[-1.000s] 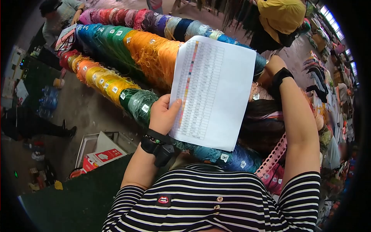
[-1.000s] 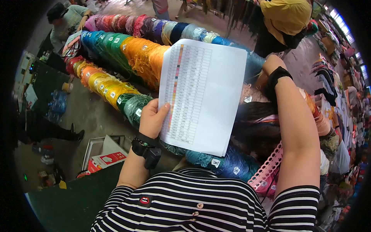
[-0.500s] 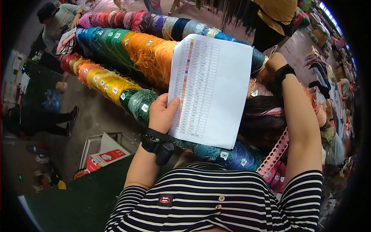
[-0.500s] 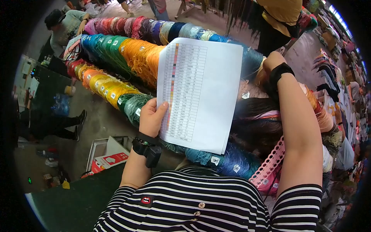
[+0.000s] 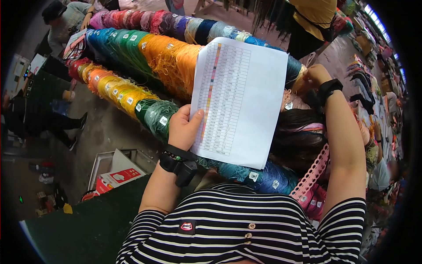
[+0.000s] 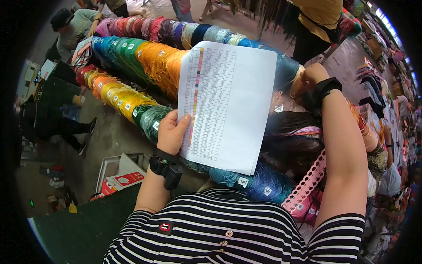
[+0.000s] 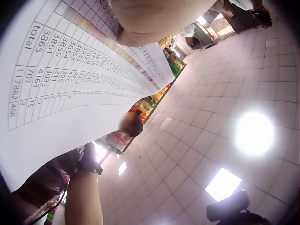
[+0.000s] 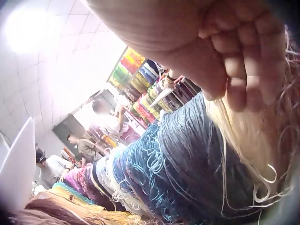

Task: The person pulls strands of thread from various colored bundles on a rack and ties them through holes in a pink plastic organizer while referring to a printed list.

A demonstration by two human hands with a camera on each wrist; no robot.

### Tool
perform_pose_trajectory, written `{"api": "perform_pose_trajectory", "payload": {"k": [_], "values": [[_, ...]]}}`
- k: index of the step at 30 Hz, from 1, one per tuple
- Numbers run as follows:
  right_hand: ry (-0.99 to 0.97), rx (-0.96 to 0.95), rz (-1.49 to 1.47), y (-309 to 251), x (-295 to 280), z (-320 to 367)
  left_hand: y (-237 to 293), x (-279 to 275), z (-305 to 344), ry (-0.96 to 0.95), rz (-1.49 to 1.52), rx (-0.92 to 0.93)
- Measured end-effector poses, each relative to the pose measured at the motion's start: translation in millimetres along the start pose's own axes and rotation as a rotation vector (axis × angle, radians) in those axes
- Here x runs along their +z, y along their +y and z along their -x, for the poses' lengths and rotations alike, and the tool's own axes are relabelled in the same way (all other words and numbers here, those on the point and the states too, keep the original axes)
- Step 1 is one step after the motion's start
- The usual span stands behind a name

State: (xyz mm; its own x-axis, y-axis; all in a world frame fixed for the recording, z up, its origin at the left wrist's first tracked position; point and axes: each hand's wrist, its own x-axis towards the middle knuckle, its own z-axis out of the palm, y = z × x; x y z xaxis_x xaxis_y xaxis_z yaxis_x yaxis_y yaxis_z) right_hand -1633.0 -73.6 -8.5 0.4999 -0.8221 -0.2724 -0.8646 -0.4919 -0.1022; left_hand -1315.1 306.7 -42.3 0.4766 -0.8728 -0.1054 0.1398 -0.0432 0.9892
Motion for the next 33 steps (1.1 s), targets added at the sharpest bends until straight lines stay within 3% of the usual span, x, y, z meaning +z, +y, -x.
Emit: {"api": "perform_pose_trajectory", "payload": {"k": [3,8,12,13,14,19,21,23,25,28,31,33], "values": [[0.07,0.084,-0.197,-17.4,-8.9,20.0,-4.2,-2.1,-1.1,0.001,-0.006,0.005],[0.008,0.204,0.078,-20.4,-4.5,-5.2,-7.3,-2.4,-0.9,0.019,-0.032,0.041],[0.27,0.304,0.111,-10.8,14.7,-13.4,-6.3,0.1,-0.5,-0.008,0.065,0.013],[0.396,0.304,0.051,-9.8,23.4,-14.6,-5.8,0.5,0.0,-0.004,0.062,0.01],[0.243,0.245,-0.041,-25.8,7.3,0.7,-4.9,-0.3,0.4,-0.007,0.057,0.007],[0.057,0.319,-0.963,-18.9,-8.4,29.8,-5.5,-2.3,0.0,-0.014,0.005,0.022],[0.032,0.007,-0.662,29.1,17.2,6.7,-3.5,-1.1,0.3,-0.021,0.027,0.009],[0.015,-0.006,-0.707,35.1,20.7,8.1,-1.2,0.2,0.5,-0.025,0.04,0.002],[0.01,0.282,-1.095,-12.4,-1.9,34.8,-5.1,-1.5,-0.6,-0.026,0.024,0.008],[0.055,0.327,-0.896,-30.2,-14.8,40.4,-5.0,-1.0,-0.5,-0.022,0.028,0.002],[0.234,0.291,-0.793,-27.2,-10.0,30.1,-1.4,-5.5,-2.0,-0.025,0.084,-0.014],[0.227,0.256,-0.752,-30.0,-10.0,26.5,6.8,-10.6,-4.2,0.001,0.112,-0.035]]}}
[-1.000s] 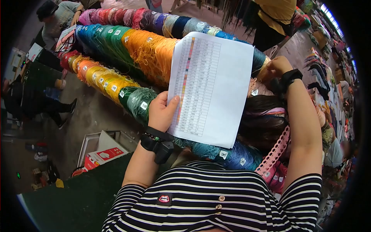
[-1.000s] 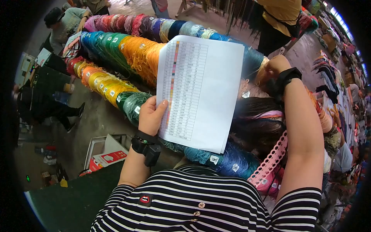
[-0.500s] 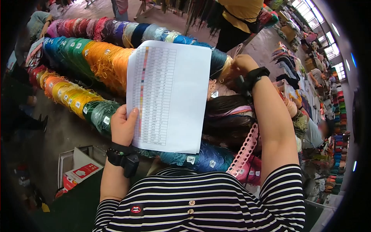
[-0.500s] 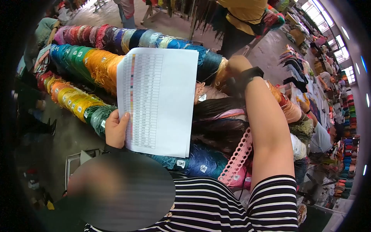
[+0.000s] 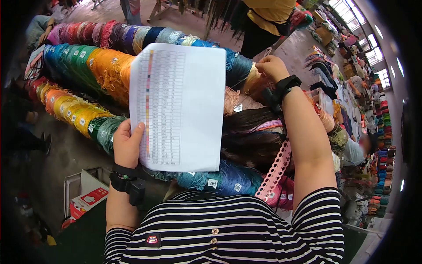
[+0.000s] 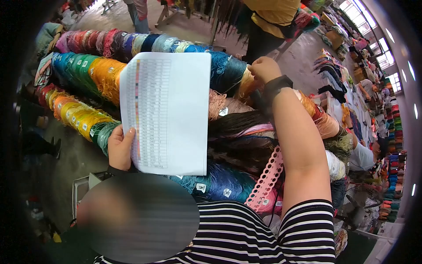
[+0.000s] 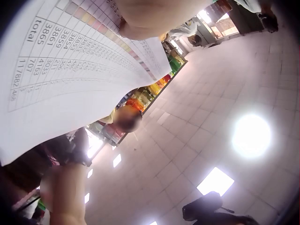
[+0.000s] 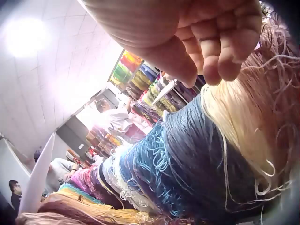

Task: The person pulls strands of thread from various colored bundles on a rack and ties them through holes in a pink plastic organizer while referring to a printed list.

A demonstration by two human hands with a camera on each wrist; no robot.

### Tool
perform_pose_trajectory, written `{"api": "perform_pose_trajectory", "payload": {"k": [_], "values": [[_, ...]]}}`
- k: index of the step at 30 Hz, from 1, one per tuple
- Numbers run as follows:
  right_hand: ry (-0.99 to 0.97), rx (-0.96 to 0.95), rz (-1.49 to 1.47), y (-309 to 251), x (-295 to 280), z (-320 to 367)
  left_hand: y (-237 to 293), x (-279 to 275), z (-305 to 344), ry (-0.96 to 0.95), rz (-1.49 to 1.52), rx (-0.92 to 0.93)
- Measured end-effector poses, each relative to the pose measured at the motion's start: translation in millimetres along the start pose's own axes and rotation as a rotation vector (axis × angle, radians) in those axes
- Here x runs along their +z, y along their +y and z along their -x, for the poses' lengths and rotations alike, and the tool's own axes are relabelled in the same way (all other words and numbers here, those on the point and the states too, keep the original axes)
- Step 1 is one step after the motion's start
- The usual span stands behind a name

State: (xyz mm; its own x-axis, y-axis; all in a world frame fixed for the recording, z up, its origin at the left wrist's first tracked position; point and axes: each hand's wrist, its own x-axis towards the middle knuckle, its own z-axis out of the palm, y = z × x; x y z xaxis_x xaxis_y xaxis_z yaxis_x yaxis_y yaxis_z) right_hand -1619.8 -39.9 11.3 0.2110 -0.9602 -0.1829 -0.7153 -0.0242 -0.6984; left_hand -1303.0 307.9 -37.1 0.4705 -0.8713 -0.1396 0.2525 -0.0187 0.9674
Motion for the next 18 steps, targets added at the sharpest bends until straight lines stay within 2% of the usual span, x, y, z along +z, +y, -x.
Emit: {"api": "perform_pose_trajectory", "payload": {"k": [3,4,7,9,11,13,15,17,18], "values": [[-0.092,0.03,0.04,1.0,3.4,-0.6,19.8,-1.9,-6.3,-0.107,-0.175,0.006],[-0.13,0.049,0.049,1.8,1.7,-2.1,26.6,-6.8,-9.5,-0.188,-0.318,-0.002],[-0.152,0.126,-0.122,0.0,-7.5,1.5,69.7,2.6,-5.5,-0.026,-0.848,-0.011],[-0.168,0.08,-0.094,-3.1,-20.7,7.6,66.5,-10.6,-21.4,0.051,-1.148,0.341],[-0.189,0.03,-0.057,-4.9,-33.6,13.2,97.2,26.0,-27.8,-0.043,-1.009,0.4],[-0.219,-0.027,-0.005,-7.3,-44.7,17.5,120.8,83.1,-35.0,-0.288,-0.84,0.43],[-0.236,-0.033,-0.002,-10.7,-49.5,23.6,141.6,152.8,-41.4,-0.337,-1.107,0.783],[-0.25,-0.049,-0.043,5.0,-39.4,13.4,140.2,194.2,-57.2,-0.273,-1.426,0.922],[-0.217,-0.079,-0.016,10.1,-36.5,12.5,139.5,209.5,-63.6,-0.299,-1.558,0.79]]}}
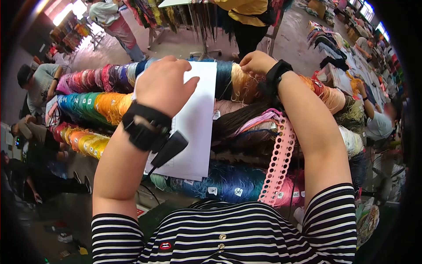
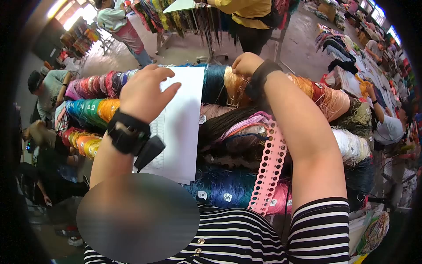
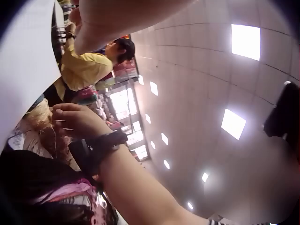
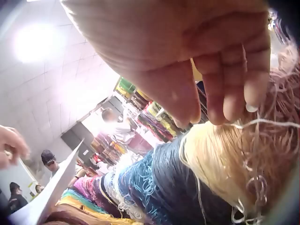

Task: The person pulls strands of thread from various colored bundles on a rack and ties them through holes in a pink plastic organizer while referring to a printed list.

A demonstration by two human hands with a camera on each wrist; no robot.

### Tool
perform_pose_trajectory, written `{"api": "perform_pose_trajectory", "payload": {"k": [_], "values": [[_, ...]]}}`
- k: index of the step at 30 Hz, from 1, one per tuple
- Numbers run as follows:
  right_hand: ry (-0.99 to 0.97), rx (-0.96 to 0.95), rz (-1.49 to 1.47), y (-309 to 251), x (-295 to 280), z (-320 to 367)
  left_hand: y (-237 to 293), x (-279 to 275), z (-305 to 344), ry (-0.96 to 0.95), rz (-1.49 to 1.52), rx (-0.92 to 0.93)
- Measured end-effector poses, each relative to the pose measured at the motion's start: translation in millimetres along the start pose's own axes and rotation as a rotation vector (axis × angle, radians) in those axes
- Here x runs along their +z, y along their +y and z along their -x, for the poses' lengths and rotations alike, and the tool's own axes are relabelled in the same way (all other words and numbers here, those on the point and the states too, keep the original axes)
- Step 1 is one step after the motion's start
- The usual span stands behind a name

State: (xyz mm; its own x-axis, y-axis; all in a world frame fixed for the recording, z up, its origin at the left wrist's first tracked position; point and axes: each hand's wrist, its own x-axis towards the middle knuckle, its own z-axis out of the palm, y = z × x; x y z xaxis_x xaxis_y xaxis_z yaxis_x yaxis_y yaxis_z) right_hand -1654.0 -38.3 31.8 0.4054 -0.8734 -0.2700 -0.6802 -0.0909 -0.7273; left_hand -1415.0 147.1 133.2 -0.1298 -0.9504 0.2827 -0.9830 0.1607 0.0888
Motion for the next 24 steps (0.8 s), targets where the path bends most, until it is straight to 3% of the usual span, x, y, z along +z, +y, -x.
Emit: {"api": "perform_pose_trajectory", "payload": {"k": [3,7,11,13,16,19,20,21,24], "values": [[0.06,-0.167,0.136,18.1,9.0,-7.1,-9.2,39.2,-7.7,0.016,-0.084,0.104],[-0.004,-0.119,0.076,15.6,7.9,-8.7,5.7,50.5,-18.9,0.046,0.245,0.319],[0.056,-0.185,0.232,18.8,11.8,-9.8,23.1,86.1,-77.2,-0.05,0.389,0.17],[0.07,-0.166,0.24,21.2,13.0,-10.6,22.8,119.0,-111.6,-0.227,0.408,0.016],[0.082,-0.151,0.272,21.9,14.9,-9.6,22.5,151.7,-132.1,-0.478,0.364,-0.067],[0.083,-0.131,0.213,22.1,14.9,-6.5,20.0,171.0,-130.8,-0.508,0.488,-0.186],[0.087,-0.125,0.241,21.8,14.9,-7.0,12.0,188.5,-130.8,-0.436,0.466,-0.12],[0.093,-0.126,0.247,23.6,15.2,-8.3,12.7,190.3,-128.6,-0.457,0.513,-0.215],[0.109,-0.131,0.271,25.7,16.8,-12.5,10.3,195.3,-125.9,-0.399,0.545,-0.178]]}}
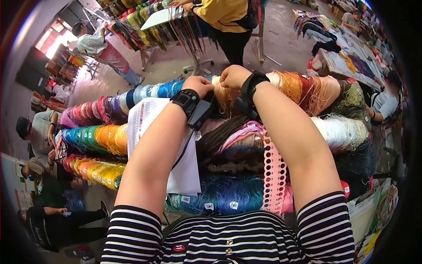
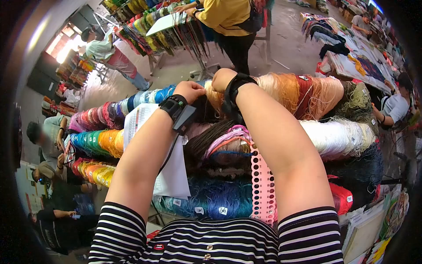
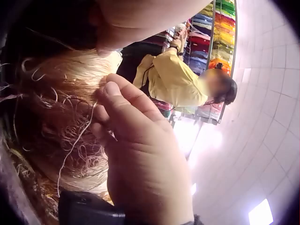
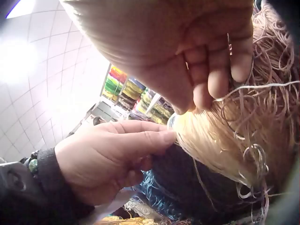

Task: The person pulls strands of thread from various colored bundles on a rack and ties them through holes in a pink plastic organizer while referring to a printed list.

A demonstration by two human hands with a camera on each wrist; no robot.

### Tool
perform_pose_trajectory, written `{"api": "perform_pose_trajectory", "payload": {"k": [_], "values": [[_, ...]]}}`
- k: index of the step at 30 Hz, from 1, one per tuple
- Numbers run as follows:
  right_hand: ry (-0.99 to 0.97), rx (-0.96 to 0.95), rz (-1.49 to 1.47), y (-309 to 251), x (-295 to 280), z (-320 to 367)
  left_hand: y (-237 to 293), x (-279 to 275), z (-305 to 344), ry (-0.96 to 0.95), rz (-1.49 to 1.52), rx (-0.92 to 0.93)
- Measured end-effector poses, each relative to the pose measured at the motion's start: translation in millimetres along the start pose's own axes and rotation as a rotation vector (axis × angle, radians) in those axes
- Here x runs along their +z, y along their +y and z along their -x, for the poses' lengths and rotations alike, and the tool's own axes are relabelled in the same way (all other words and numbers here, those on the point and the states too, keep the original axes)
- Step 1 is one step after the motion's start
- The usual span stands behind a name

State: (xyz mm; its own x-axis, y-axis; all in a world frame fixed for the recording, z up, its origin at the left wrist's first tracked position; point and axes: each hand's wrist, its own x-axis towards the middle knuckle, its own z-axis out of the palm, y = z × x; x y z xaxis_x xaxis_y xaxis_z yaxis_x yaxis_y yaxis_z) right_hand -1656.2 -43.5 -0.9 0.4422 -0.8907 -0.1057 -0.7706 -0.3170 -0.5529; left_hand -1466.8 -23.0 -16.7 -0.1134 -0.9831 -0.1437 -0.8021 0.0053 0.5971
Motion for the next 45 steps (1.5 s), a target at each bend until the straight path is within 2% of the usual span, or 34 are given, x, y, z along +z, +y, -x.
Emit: {"api": "perform_pose_trajectory", "payload": {"k": [2,5,8,12,15,18,21,24,30,33,34,36,37,38,40,41,43,45], "values": [[0.004,0.035,-0.003,-0.1,1.7,-1.5,-6.3,2.6,-1.4,0.012,0.033,0.024],[0.003,0.044,-0.007,-1.0,0.5,-0.4,-18.8,2.2,-9.6,-0.057,0.177,-0.035],[-0.005,0.057,-0.028,-5.3,-2.4,2.5,-4.7,-11.0,6.2,-0.171,0.516,-0.228],[0.004,0.064,-0.03,-6.8,-2.9,3.1,1.2,-18.2,21.6,-0.219,0.946,-0.228],[0.062,0.052,-0.227,-9.2,-7.0,9.4,-2.6,-19.3,18.1,-0.214,0.945,-0.221],[0.018,0.089,-0.447,-16.9,-13.9,14.1,-2.2,-19.5,20.1,-0.222,0.969,-0.169],[-0.082,0.206,-0.609,-25.5,-10.9,11.4,-2.0,-15.4,17.7,-0.208,0.921,-0.156],[-0.026,0.126,-0.74,-15.1,3.2,2.9,-8.3,-12.1,10.9,-0.235,0.846,-0.104],[-0.051,0.135,-0.802,-8.3,7.6,-1.0,-10.0,-9.0,7.9,-0.202,0.699,-0.082],[0.05,0.187,-0.308,-7.8,-1.7,-4.0,-6.1,-10.7,10.2,-0.213,0.666,-0.104],[0.078,0.172,0.001,-10.4,-9.5,1.5,-4.9,-8.9,11.0,-0.238,0.639,-0.079],[0.114,0.196,0.0,-12.0,-15.6,8.1,-1.4,-3.8,11.9,-0.285,0.586,-0.028],[0.132,0.207,-0.002,-12.8,-17.4,11.1,-3.0,1.4,9.7,-0.373,0.518,0.029],[0.198,0.118,-0.079,-14.3,-18.0,14.9,-5.8,8.3,6.4,-0.459,0.448,0.086],[0.178,-0.075,-0.193,-10.7,-10.5,8.7,1.8,12.7,11.5,-0.607,0.347,0.143],[0.168,-0.171,-0.252,-7.8,-4.2,4.4,5.1,12.3,12.6,-0.601,0.285,0.121],[0.09,-0.044,-0.017,-13.9,0.0,4.9,9.9,11.1,14.4,-0.592,0.158,0.077],[0.065,0.071,0.209,-19.9,0.6,10.2,3.6,5.2,9.7,-0.401,0.201,0.021]]}}
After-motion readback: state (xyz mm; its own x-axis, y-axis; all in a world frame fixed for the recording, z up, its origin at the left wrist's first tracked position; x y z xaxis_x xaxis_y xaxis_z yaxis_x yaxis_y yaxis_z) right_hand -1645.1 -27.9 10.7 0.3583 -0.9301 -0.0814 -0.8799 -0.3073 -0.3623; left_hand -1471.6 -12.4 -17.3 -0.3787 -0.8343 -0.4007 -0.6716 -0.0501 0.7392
